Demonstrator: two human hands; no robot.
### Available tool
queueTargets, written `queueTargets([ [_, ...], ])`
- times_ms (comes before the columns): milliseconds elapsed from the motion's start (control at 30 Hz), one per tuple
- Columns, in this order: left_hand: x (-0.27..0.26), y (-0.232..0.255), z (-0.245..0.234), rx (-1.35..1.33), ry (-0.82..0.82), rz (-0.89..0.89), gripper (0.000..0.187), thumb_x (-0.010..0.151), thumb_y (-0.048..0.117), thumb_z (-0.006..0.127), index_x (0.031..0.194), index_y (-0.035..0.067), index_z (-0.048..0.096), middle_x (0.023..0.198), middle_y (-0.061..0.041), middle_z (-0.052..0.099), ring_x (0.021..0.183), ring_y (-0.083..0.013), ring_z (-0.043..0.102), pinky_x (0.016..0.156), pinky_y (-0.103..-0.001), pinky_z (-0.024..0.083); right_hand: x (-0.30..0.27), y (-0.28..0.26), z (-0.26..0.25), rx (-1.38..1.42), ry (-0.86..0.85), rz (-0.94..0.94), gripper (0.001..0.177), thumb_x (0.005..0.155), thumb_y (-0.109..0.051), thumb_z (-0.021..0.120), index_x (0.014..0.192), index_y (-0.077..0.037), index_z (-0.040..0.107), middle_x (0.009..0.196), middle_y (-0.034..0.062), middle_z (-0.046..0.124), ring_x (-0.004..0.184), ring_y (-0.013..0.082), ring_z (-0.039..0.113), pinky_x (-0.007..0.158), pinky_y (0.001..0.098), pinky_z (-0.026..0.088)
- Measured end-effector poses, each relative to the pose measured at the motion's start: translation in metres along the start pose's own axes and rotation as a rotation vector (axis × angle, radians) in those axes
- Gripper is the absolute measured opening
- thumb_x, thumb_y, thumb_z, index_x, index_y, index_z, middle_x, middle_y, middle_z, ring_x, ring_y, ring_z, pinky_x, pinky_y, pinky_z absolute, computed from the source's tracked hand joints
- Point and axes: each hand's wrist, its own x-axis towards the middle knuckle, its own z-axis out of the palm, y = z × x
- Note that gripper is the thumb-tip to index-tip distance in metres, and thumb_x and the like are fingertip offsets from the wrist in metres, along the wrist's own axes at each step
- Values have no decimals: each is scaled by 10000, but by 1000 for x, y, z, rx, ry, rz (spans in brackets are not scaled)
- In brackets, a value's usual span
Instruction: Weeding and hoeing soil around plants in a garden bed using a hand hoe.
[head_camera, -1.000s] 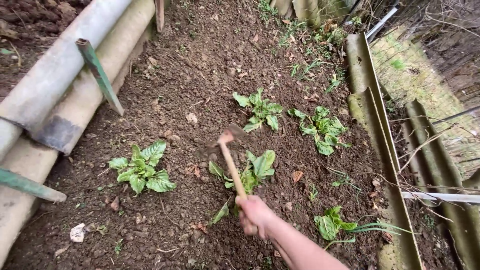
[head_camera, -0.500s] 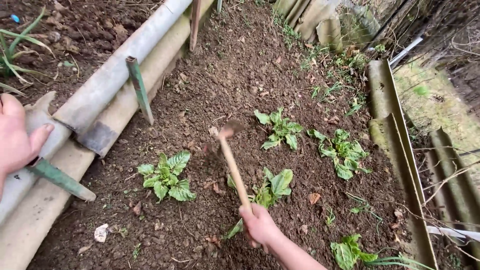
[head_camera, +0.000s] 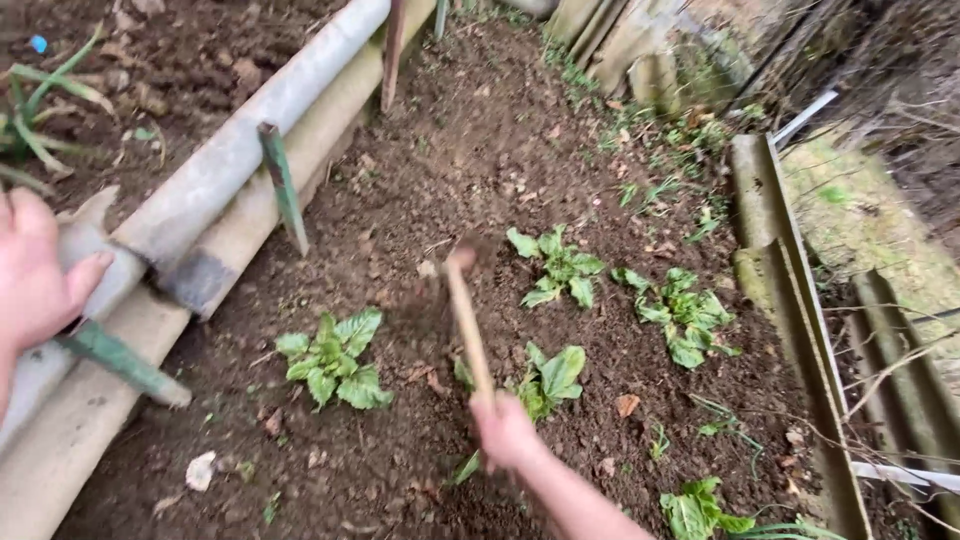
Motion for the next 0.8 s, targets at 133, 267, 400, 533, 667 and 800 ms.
queueTargets([
  [133, 8, 9, -40, 156, 10, 49, 945, 863, 660, 569, 1421, -101, 626, 1524, -331, 543, 1394, -454, 528, 1224, -422, 396, 41, -61, -21, 45, 186, -223, 341, 1104, -342, 418, 1022, -56, 585, 669, 0, 556, 434, 102, 468, 307, 229, 436],
  [267, 31, 33, -108, 70, -318, -75, 995, 840, 678, 481, 1505, -63, 481, 1611, -324, 413, 1467, -496, 352, 1071, -577, 419, 84, -135, -22, 319, 195, -273, 336, 1106, -315, 376, 895, -96, 518, 638, -25, 469, 441, 99, 385, 354, 244, 337],
  [400, 55, 70, -198, 51, -732, -224, 905, 904, 639, 321, 1570, 32, 236, 1697, -199, 148, 1553, -382, 142, 1085, -723, 339, 129, -124, 13, 197, 192, -151, 365, 1114, -389, 358, 1055, -79, 540, 712, 7, 505, 465, 104, 389, 341, 245, 293],
  [533, 58, 75, -214, 63, -751, -189, 893, 921, 651, 307, 1562, 34, 231, 1697, -210, 110, 1555, -371, 112, 1116, -680, 346, 114, -78, 18, -33, 116, -89, 440, 1090, -408, 361, 1157, -23, 564, 670, 9, 540, 405, 107, 432, 290, 248, 352],
  [667, 62, 75, -215, 55, -818, -217, 895, 925, 635, 311, 1577, 41, 159, 1703, -191, 50, 1561, -356, 79, 1105, -691, 348, 81, -109, -18, -10, 126, -163, 397, 1144, -278, 392, 876, -36, 557, 590, 17, 514, 374, 126, 414, 258, 248, 342],
  [800, 64, 75, -221, 27, -822, -219, 898, 933, 638, 319, 1574, 32, 148, 1694, -212, 30, 1558, -363, 57, 1123, -684, 319, 181, -177, -25, 128, 316, -268, 425, 1099, -369, 328, 885, -59, 525, 629, 41, 552, 458, 173, 490, 360, 321, 348],
])
